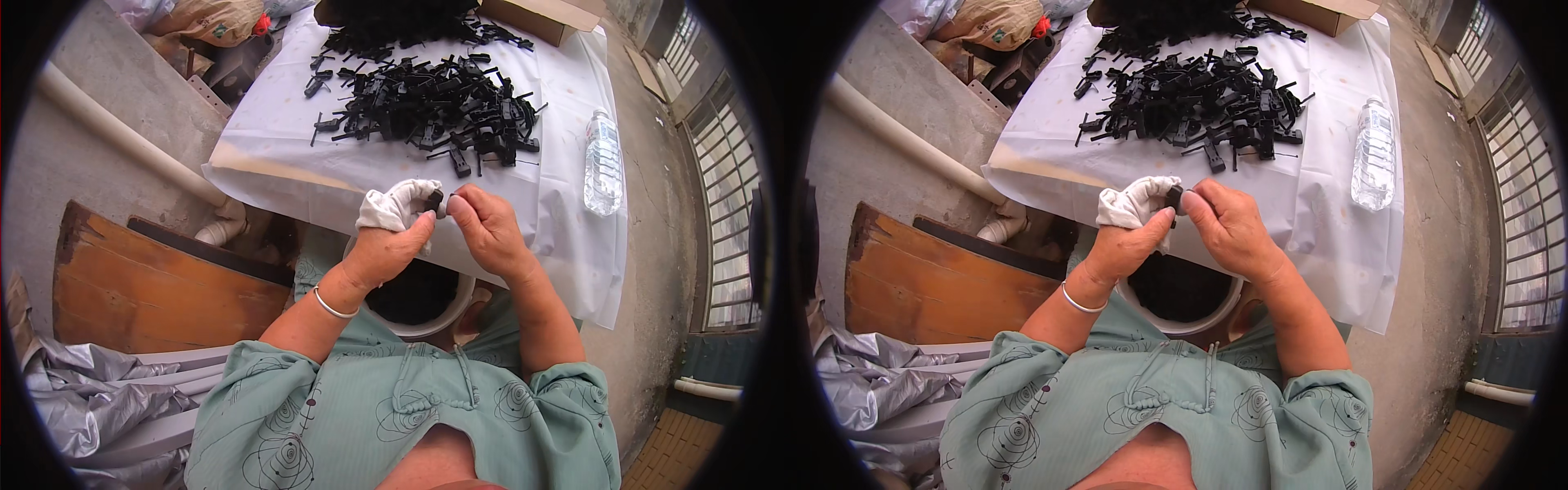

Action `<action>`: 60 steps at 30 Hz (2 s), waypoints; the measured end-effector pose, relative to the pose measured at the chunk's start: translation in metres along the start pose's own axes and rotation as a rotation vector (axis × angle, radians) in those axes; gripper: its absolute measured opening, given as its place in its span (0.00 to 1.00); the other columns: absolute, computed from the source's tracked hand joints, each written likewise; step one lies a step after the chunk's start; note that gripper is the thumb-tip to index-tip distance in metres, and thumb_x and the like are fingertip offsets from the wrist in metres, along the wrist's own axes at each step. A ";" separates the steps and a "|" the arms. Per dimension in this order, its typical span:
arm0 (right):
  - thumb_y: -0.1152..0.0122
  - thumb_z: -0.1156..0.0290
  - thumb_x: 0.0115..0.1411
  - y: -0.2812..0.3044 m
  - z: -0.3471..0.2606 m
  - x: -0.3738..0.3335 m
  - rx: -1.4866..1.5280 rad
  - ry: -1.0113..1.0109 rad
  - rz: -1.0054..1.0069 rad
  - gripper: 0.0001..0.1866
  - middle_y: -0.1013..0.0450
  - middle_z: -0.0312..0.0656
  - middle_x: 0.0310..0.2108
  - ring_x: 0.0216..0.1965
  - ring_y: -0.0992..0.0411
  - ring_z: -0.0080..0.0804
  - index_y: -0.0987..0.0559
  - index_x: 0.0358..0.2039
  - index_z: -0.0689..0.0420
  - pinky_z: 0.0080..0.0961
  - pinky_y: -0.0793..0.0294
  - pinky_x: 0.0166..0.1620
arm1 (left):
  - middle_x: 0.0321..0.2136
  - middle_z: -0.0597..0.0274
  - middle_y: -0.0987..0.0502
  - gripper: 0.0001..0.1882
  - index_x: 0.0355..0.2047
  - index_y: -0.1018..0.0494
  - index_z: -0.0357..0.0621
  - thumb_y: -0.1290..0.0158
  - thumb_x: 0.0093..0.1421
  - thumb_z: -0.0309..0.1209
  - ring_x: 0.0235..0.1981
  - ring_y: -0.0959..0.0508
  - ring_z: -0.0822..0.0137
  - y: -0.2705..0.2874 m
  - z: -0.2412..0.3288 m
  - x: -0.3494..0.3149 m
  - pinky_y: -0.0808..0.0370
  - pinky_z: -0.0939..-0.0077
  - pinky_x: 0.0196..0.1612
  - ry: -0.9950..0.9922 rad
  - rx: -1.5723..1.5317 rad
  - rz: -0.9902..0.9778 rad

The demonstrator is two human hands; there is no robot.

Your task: Cleaning and inspecting small black plastic components with a white cloth at a sorting table.

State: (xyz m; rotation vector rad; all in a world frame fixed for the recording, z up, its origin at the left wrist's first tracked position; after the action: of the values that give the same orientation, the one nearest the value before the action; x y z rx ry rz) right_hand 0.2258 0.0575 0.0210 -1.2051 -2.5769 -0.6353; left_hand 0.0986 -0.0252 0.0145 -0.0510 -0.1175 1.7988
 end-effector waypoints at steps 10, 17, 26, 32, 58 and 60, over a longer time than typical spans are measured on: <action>0.52 0.66 0.63 -0.004 0.009 -0.004 0.070 -0.113 -0.148 0.15 0.37 0.35 0.18 0.23 0.41 0.20 0.30 0.22 0.63 0.19 0.38 0.28 | 0.31 0.65 0.28 0.19 0.48 0.35 0.38 0.48 0.56 0.22 0.26 0.27 0.79 0.003 0.000 0.002 0.28 0.87 0.24 0.052 -0.100 -0.026; 0.53 0.65 0.63 -0.007 0.008 -0.003 0.059 -0.068 -0.162 0.16 0.37 0.34 0.18 0.23 0.41 0.19 0.29 0.23 0.63 0.19 0.38 0.28 | 0.29 0.64 0.28 0.17 0.47 0.35 0.37 0.49 0.56 0.22 0.20 0.29 0.80 0.003 -0.001 0.003 0.29 0.88 0.22 0.059 -0.135 -0.026; 0.53 0.67 0.63 -0.024 0.023 -0.007 0.117 -0.210 -0.139 0.15 0.35 0.31 0.19 0.24 0.40 0.17 0.29 0.23 0.63 0.17 0.37 0.28 | 0.32 0.57 0.25 0.16 0.43 0.31 0.34 0.50 0.53 0.23 0.30 0.26 0.72 -0.003 0.008 0.003 0.27 0.79 0.33 -0.364 0.704 0.091; 0.52 0.66 0.63 -0.019 0.010 -0.004 0.291 -0.171 -0.142 0.14 0.35 0.29 0.18 0.23 0.40 0.15 0.27 0.25 0.62 0.16 0.37 0.27 | 0.35 0.61 0.29 0.16 0.46 0.36 0.35 0.54 0.56 0.21 0.34 0.29 0.74 -0.003 0.003 -0.003 0.29 0.78 0.39 -0.294 0.267 0.026; 0.50 0.69 0.60 -0.013 0.007 -0.002 -0.022 0.019 -0.145 0.12 0.36 0.47 0.16 0.17 0.40 0.32 0.30 0.22 0.64 0.27 0.37 0.24 | 0.30 0.57 0.31 0.12 0.40 0.37 0.35 0.60 0.54 0.24 0.31 0.30 0.68 -0.006 0.004 0.003 0.31 0.73 0.37 -0.162 0.294 -0.027; 0.51 0.69 0.61 -0.017 0.009 -0.003 0.015 -0.055 -0.162 0.12 0.37 0.40 0.16 0.19 0.42 0.25 0.29 0.23 0.63 0.23 0.38 0.24 | 0.28 0.51 0.31 0.12 0.39 0.36 0.34 0.60 0.54 0.23 0.29 0.28 0.59 -0.010 0.007 0.001 0.31 0.69 0.35 -0.329 0.568 0.010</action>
State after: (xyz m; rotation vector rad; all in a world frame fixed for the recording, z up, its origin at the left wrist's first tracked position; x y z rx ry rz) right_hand 0.2146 0.0500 0.0069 -1.0306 -2.7403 -0.6209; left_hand 0.1076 -0.0226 0.0227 0.6494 0.1630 1.7793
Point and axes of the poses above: each hand's wrist, its own x-axis towards the middle knuckle, its own y-axis out of the back of the hand, z = x × y, the point moved 3 cm from there along x, towards the middle knuckle
